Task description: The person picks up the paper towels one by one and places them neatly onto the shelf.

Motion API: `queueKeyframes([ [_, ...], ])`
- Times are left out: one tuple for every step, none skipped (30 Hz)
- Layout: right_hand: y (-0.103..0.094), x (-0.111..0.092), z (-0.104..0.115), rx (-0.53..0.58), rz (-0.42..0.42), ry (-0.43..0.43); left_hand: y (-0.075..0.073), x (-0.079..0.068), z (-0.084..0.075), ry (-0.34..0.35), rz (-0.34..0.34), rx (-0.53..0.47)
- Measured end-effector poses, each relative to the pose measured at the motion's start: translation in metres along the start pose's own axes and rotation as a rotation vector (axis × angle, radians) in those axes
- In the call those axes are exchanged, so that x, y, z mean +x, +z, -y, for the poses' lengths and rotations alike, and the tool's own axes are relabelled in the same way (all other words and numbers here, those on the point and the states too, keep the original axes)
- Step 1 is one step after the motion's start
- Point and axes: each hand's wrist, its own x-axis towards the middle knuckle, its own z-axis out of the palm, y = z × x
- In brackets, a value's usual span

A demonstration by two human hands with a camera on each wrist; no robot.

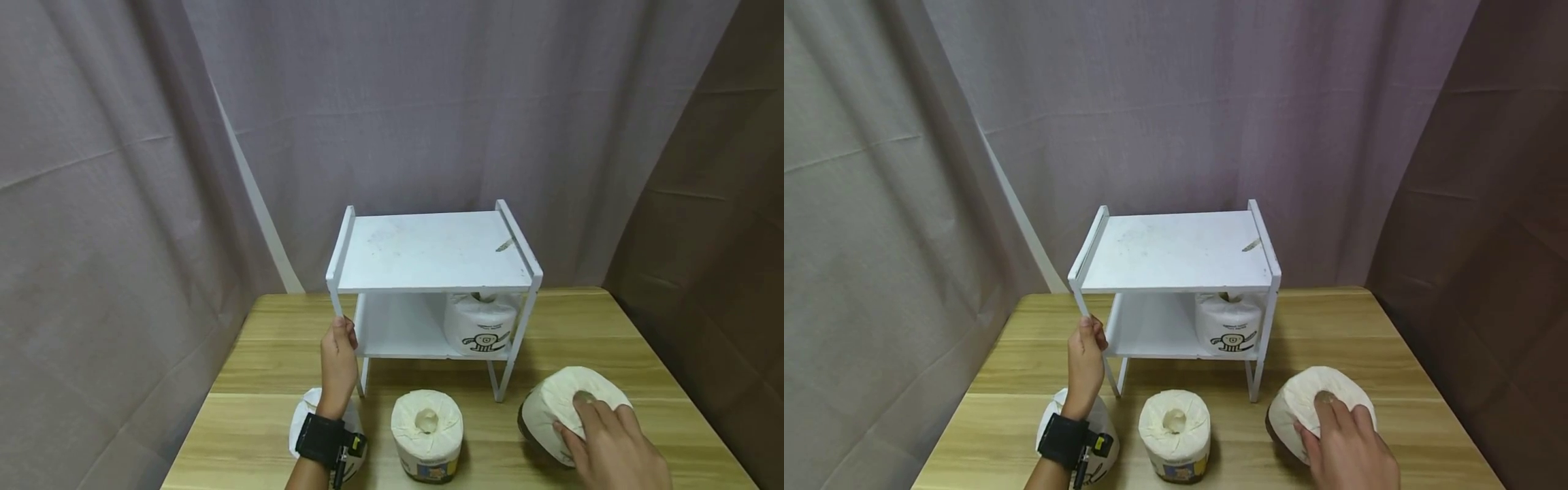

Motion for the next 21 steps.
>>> queueKeyframes([
  [-0.001,0.001,0.000,-0.001,0.000,-0.006,0.000,0.000,0.000,0.001,0.000,0.001],
  [-0.003,0.001,0.000,-0.002,0.005,-0.008,0.000,0.000,0.000,0.000,-0.001,0.003],
  [-0.004,0.002,0.000,-0.003,0.004,-0.013,0.000,0.000,-0.001,-0.001,0.000,0.003],
  [-0.006,0.003,0.001,-0.001,0.002,-0.017,0.000,0.000,-0.001,-0.002,0.000,0.004],
  [-0.008,0.004,0.001,0.001,0.005,-0.019,0.000,0.000,-0.001,-0.005,-0.001,0.004],
  [-0.009,0.005,0.002,0.004,0.006,-0.023,0.000,0.000,-0.001,-0.007,-0.003,0.004],
  [-0.010,0.006,0.002,0.005,0.010,-0.022,0.000,0.000,-0.001,-0.010,-0.005,0.006],
  [-0.012,0.007,0.003,0.008,0.016,-0.023,0.000,0.000,-0.001,-0.013,-0.007,0.007],
  [-0.013,0.008,0.003,0.008,0.015,-0.030,0.000,0.000,-0.002,-0.015,-0.007,0.006],
  [-0.014,0.009,0.004,0.008,0.019,-0.034,0.000,0.000,-0.002,-0.016,-0.007,0.007],
  [-0.016,0.010,0.004,0.007,0.025,-0.036,0.000,0.000,-0.002,-0.017,-0.006,0.006],
  [-0.017,0.011,0.005,0.006,0.029,-0.040,0.000,0.000,-0.002,-0.017,-0.006,0.008],
  [-0.019,0.012,0.005,0.005,0.032,-0.041,0.000,0.000,-0.002,-0.018,-0.004,0.007],
  [-0.021,0.013,0.005,0.005,0.036,-0.040,0.000,0.000,-0.002,-0.017,-0.003,0.007],
  [-0.023,0.014,0.006,0.005,0.039,-0.037,0.000,-0.001,-0.002,-0.017,-0.001,0.008],
  [-0.025,0.015,0.007,0.006,0.044,-0.032,0.000,-0.001,-0.002,-0.018,-0.001,0.010],
  [-0.027,0.016,0.007,0.007,0.047,-0.027,0.000,-0.001,-0.002,-0.018,-0.001,0.015],
  [-0.030,0.017,0.008,0.008,0.052,-0.021,0.000,-0.001,-0.002,-0.020,-0.002,0.019],
  [-0.032,0.018,0.009,0.008,0.055,-0.017,0.000,-0.001,-0.003,-0.022,-0.003,0.022],
  [-0.034,0.019,0.010,0.007,0.060,-0.011,0.000,-0.001,-0.003,-0.023,-0.004,0.025],
  [-0.037,0.019,0.011,0.007,0.065,-0.006,0.000,-0.001,-0.002,-0.026,-0.006,0.027],
])
